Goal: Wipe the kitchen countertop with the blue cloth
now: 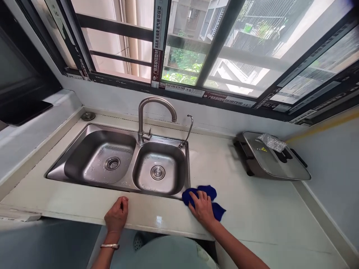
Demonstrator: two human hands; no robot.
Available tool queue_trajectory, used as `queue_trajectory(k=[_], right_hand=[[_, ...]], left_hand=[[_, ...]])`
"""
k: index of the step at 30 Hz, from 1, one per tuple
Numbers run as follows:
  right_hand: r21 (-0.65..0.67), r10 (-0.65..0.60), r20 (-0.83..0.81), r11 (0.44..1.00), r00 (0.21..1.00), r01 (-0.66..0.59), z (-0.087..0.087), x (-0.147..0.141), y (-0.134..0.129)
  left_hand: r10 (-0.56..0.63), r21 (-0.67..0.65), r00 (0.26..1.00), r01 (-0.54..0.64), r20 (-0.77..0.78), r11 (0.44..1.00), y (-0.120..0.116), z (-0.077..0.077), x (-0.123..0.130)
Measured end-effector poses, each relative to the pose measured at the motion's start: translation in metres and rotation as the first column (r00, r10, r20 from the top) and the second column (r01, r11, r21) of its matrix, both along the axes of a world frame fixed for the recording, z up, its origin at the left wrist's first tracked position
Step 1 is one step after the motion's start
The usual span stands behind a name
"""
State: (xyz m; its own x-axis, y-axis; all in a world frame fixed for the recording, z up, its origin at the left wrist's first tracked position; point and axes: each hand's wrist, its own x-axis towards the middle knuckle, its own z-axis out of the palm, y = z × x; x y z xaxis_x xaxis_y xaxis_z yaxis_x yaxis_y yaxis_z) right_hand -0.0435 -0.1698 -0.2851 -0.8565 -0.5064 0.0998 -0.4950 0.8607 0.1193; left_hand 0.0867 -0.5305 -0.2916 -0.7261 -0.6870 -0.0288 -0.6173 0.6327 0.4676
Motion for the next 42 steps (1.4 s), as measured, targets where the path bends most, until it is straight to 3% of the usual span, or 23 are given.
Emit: queue_trajectory(k=[5,9,12,16,23,30,37,42], right_hand=[[0.035,-0.008,0.029,0.999,1.0,0.007,0.0,-0.072,-0.01],[0.041,-0.038,0.044,0.998,0.998,0.036,-0.003,-0.135,-0.019],[0.038,-0.047,0.055,0.998,0.997,0.045,-0.001,-0.184,-0.025],[0.032,-0.057,0.082,0.998,0.995,0.054,0.004,-0.246,-0.028],[0.002,-0.18,0.167,0.983,0.969,0.182,0.005,-0.326,-0.038],[-0.04,-0.333,0.299,0.932,0.894,0.36,0.013,-0.354,-0.046],[-0.041,-0.424,0.266,0.892,0.866,0.45,0.01,-0.35,-0.063],[-0.079,-0.387,0.191,0.91,0.902,0.407,0.005,-0.328,-0.072]], left_hand=[[-0.014,-0.01,0.999,0.014,0.035,1.0,-0.003,0.003,0.0],[-0.196,0.005,0.981,0.196,0.001,0.981,-0.015,0.003,0.005],[-0.291,-0.1,0.957,0.288,-0.009,0.952,-0.025,-0.003,0.009],[-0.288,-0.225,0.956,0.268,-0.06,0.937,-0.03,-0.011,0.012],[-0.284,-0.19,0.951,0.258,-0.125,0.947,-0.03,-0.004,0.007],[-0.163,-0.107,0.984,0.155,-0.068,0.982,-0.026,0.001,0.003],[-0.146,-0.082,0.985,0.139,-0.095,0.987,-0.027,-0.004,0.007],[-0.118,-0.117,0.991,0.109,-0.07,0.987,-0.026,-0.007,0.008]])
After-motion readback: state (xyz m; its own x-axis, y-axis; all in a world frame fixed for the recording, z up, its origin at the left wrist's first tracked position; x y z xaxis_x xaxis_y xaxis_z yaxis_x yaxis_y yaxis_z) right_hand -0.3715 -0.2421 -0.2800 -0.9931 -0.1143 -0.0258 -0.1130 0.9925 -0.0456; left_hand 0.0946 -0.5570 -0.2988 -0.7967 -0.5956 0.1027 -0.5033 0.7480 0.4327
